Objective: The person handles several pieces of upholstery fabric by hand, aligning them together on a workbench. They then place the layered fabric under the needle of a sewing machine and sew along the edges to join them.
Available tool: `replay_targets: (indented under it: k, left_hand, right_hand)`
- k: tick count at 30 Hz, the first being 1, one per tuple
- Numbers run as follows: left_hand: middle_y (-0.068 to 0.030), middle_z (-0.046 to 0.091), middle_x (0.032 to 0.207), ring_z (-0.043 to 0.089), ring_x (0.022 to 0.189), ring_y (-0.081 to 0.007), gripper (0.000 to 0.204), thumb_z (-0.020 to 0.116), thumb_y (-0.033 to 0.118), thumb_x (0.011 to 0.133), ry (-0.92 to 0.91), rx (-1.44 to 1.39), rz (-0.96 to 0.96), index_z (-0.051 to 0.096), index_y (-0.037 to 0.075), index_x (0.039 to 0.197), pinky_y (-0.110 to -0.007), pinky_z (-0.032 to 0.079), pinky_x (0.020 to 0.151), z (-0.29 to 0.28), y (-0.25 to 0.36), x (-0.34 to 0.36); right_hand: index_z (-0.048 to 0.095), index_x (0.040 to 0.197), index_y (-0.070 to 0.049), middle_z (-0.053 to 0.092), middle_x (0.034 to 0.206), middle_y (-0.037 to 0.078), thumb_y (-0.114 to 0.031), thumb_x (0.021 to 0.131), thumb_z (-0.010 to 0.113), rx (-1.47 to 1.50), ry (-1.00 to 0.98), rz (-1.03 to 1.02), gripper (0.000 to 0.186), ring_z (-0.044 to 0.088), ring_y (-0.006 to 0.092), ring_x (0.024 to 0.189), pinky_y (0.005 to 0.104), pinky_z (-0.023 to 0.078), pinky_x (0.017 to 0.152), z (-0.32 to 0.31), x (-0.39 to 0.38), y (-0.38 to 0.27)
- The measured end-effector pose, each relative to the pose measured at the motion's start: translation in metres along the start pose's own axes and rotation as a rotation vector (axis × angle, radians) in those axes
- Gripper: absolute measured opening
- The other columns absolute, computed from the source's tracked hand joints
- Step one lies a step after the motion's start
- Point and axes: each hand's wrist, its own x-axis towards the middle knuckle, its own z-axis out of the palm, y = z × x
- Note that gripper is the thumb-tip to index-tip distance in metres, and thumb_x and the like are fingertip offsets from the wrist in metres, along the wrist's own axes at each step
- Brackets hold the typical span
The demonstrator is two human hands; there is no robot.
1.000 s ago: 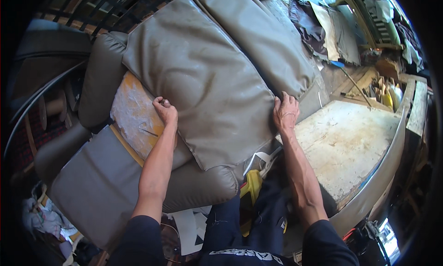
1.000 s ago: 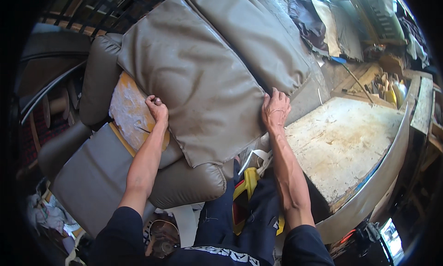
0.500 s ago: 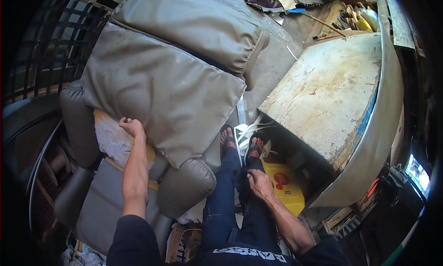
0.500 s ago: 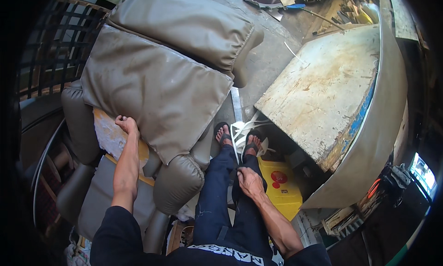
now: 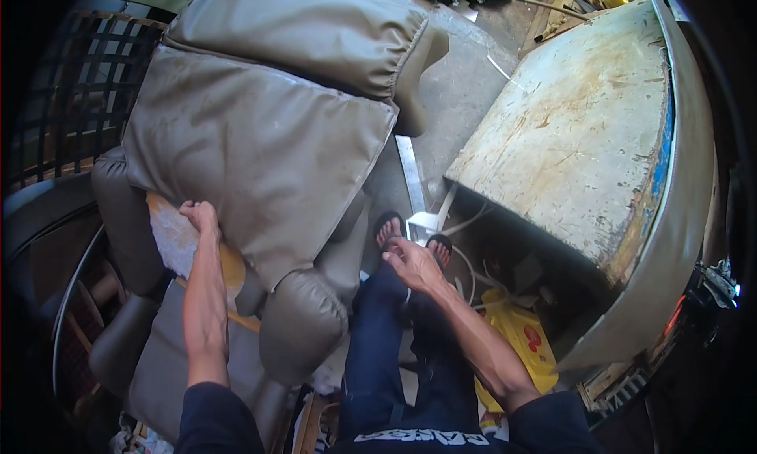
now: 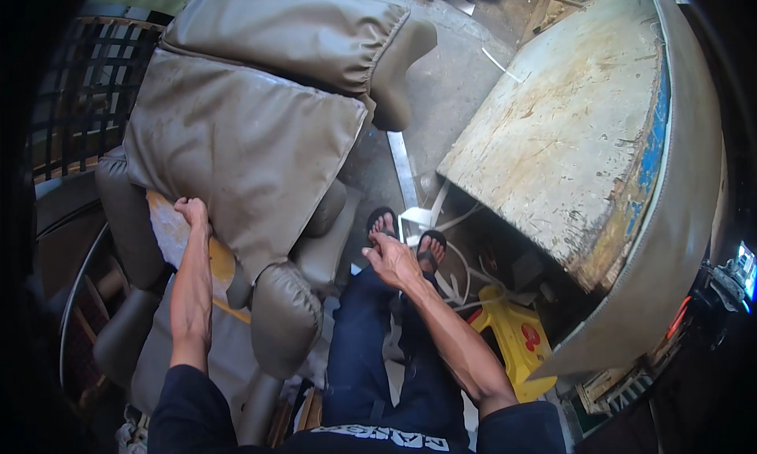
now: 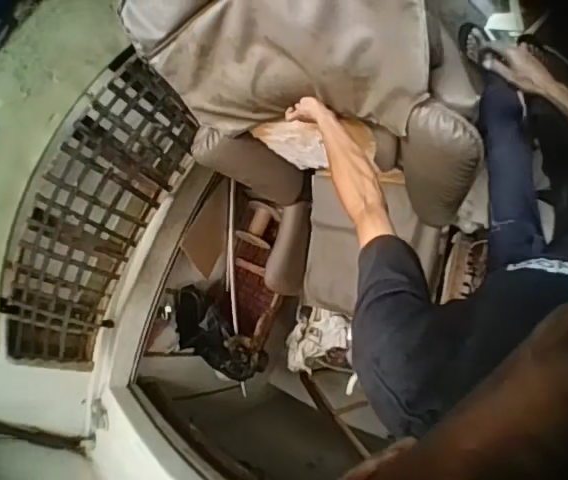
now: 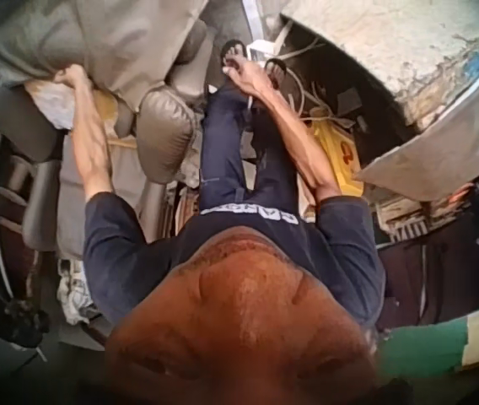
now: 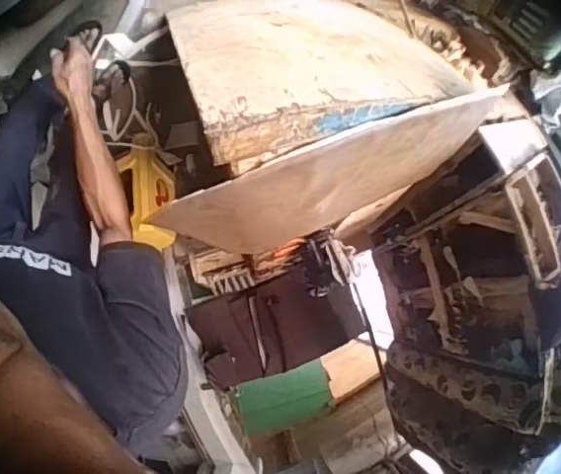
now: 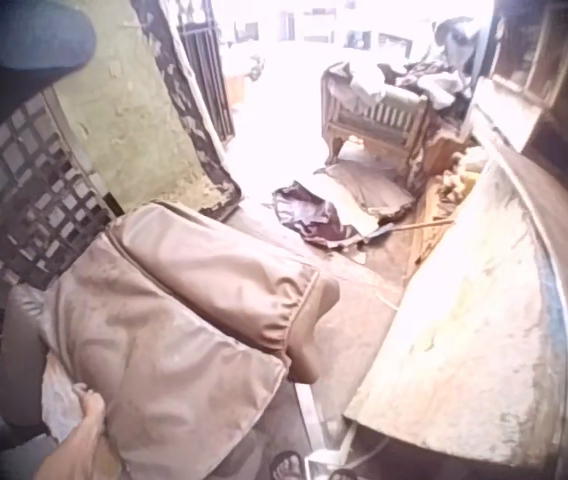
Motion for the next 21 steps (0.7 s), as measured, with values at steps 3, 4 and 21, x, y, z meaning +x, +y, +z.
replay_targets:
  k: [3,4,21]
  left_hand:
    - [-0.0174,0.055,0.119,0.056,0.110,-0.0291,0.038,0.045,0.006,0.092,0.020,-0.019,0.042,0.038,0.006,0.129,-0.043,0.043,0.100,0.000,-0.020,0.015]
    - [-0.0173,0.054,0.121,0.055,0.112,-0.0291,0.036,0.044,0.007,0.094,0.024,-0.046,0.072,0.038,0.005,0.129,-0.043,0.042,0.101,0.014,-0.014,0.009]
    - [-0.0135,0.059,0.111,0.059,0.103,-0.0241,0.032,0.049,0.014,0.097,0.207,0.027,0.679,0.048,-0.001,0.125,-0.037,0.045,0.095,-0.026,-0.072,0.167]
  right_hand:
    - [0.059,0.136,-0.003,0.072,0.107,0.015,-0.042,0.098,0.066,0.343,0.078,-0.143,0.054,0.070,0.0220,0.092,0.0365,0.055,0.085,-0.010,0.066,-0.012]
    - [0.059,0.136,-0.003,0.073,0.103,0.014,-0.044,0.097,0.066,0.429,0.159,-0.230,0.057,0.069,0.0194,0.086,0.0353,0.055,0.081,-0.016,0.093,-0.003]
    - [0.075,0.100,-0.004,0.071,0.079,0.020,-0.037,0.094,0.068,0.120,1.031,-0.756,0.035,0.072,0.0303,0.073,0.0413,0.055,0.067,-0.051,0.307,0.021]
